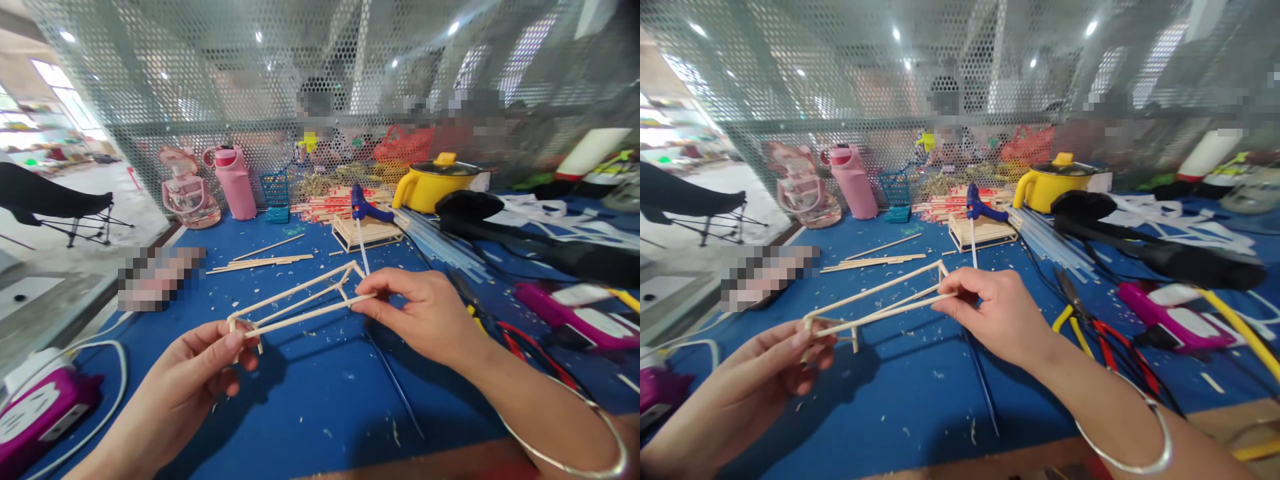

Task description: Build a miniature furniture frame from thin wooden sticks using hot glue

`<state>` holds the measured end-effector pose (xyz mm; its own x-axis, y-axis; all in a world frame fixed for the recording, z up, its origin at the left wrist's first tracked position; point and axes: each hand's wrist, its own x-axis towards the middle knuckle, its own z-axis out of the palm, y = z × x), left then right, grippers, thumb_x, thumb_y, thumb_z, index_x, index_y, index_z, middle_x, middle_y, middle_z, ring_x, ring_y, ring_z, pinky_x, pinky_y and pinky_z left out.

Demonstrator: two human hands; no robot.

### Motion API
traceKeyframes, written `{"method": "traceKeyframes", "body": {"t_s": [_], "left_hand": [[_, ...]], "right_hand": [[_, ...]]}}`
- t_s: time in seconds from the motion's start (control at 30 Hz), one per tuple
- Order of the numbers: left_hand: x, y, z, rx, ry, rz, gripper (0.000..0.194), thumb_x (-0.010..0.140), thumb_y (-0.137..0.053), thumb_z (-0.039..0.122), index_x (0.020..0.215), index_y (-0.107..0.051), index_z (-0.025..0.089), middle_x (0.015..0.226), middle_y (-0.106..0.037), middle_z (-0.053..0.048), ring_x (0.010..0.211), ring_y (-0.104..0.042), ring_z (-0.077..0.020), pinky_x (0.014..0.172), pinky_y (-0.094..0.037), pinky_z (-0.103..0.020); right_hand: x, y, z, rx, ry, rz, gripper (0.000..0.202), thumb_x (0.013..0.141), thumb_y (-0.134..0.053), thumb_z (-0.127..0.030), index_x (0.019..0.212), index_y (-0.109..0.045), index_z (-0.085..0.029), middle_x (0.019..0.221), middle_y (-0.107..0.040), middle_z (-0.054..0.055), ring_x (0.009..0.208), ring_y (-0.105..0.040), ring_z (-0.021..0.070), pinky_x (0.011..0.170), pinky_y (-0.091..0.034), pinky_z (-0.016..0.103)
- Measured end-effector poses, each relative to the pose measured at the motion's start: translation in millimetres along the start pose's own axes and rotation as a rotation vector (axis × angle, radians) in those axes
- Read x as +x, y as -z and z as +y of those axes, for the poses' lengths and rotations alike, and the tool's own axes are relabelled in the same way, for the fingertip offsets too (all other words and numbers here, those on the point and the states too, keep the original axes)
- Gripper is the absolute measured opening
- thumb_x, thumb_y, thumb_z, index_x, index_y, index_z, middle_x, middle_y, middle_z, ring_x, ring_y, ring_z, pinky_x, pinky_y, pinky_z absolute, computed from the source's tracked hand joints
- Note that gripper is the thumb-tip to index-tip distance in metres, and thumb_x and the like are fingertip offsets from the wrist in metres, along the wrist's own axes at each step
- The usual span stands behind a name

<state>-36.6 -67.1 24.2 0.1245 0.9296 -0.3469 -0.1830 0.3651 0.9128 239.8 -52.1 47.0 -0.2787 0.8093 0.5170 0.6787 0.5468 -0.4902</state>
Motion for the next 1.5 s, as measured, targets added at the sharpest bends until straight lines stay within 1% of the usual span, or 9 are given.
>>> {"method": "traceKeyframes", "body": {"t_s": [0.1,0.2,0.33,0.6,0.73,0.97,1.17,1.43,1.5], "left_hand": [[-2,0.3,3,0.029,-0.004,-0.007,0.031,0.060,-0.082,0.039,0.076,-0.072,0.015,0.074,-0.064,-0.004,0.061,-0.057,-0.0098,0.043,-0.044,-0.013],[-4,-1.0,4,0.018,-0.021,-0.082,0.030,0.065,-0.078,0.042,0.073,-0.071,0.014,0.074,-0.065,-0.005,0.061,-0.057,-0.0098,0.044,-0.044,-0.014],[-1,-1.2,4,-0.048,-0.085,-0.144,0.038,0.075,-0.067,0.048,0.081,-0.072,0.011,0.077,-0.065,-0.008,0.066,-0.060,-0.0131,0.046,-0.048,-0.017],[-1,2.7,5,0.020,-0.108,-0.074,0.026,0.073,-0.072,0.038,0.078,-0.071,0.012,0.078,-0.066,-0.006,0.066,-0.060,-0.0118,0.048,-0.047,-0.015],[-2,8.6,7,0.066,-0.093,-0.005,0.029,0.068,-0.076,0.039,0.081,-0.071,0.013,0.075,-0.066,-0.005,0.065,-0.059,-0.0116,0.047,-0.047,-0.015],[-1,11.5,11,0.056,-0.104,0.029,0.029,0.063,-0.080,0.035,0.080,-0.072,0.014,0.078,-0.067,-0.005,0.069,-0.062,-0.0134,0.051,-0.051,-0.016],[2,10.4,7,0.033,-0.129,0.008,0.026,0.069,-0.077,0.035,0.084,-0.073,0.014,0.080,-0.068,-0.005,0.071,-0.063,-0.0127,0.055,-0.052,-0.015],[1,9.3,9,0.009,-0.106,0.030,0.029,0.070,-0.076,0.036,0.087,-0.073,0.013,0.081,-0.069,-0.006,0.071,-0.064,-0.0130,0.053,-0.052,-0.015],[0,9.2,9,0.013,-0.093,0.030,0.031,0.069,-0.076,0.038,0.087,-0.073,0.012,0.077,-0.069,-0.006,0.067,-0.064,-0.0126,0.049,-0.050,-0.013]], "right_hand": [[0,1,3,-0.039,0.088,-0.020,0.007,0.083,-0.065,-0.028,0.079,-0.068,-0.023,0.071,-0.072,-0.003,0.061,-0.065,0.0105,0.060,-0.047,0.020],[0,2,5,-0.118,0.131,0.012,0.008,0.082,-0.065,-0.030,0.080,-0.069,-0.025,0.074,-0.073,-0.002,0.063,-0.067,0.0141,0.060,-0.049,0.023],[3,1,5,-0.218,0.171,0.067,0.009,0.082,-0.064,-0.030,0.076,-0.070,-0.026,0.068,-0.073,-0.005,0.056,-0.067,0.0131,0.055,-0.049,0.023],[3,-2,6,-0.183,0.190,0.036,0.006,0.081,-0.065,-0.029,0.081,-0.069,-0.024,0.070,-0.073,-0.002,0.058,-0.067,0.0128,0.055,-0.049,0.021],[1,0,9,-0.062,0.163,-0.104,0.013,0.084,-0.059,-0.020,0.095,-0.064,-0.022,0.080,-0.073,0.000,0.065,-0.067,0.0115,0.059,-0.049,0.019],[-2,3,9,0.099,0.127,-0.282,0.016,0.083,-0.058,-0.016,0.098,-0.061,-0.021,0.084,-0.072,0.001,0.070,-0.066,0.0106,0.063,-0.049,0.019],[1,3,7,0.139,0.111,-0.252,0.007,0.082,-0.061,-0.024,0.086,-0.065,-0.020,0.074,-0.071,0.000,0.062,-0.065,0.0099,0.057,-0.049,0.018],[3,1,8,0.183,0.140,-0.254,0.019,0.074,-0.073,-0.034,0.083,-0.067,-0.020,0.071,-0.069,-0.002,0.056,-0.060,0.0079,0.054,-0.047,0.017],[2,1,8,0.167,0.169,-0.230,0.016,0.077,-0.070,-0.035,0.082,-0.067,-0.020,0.068,-0.069,-0.002,0.055,-0.060,0.0080,0.053,-0.046,0.017]]}}
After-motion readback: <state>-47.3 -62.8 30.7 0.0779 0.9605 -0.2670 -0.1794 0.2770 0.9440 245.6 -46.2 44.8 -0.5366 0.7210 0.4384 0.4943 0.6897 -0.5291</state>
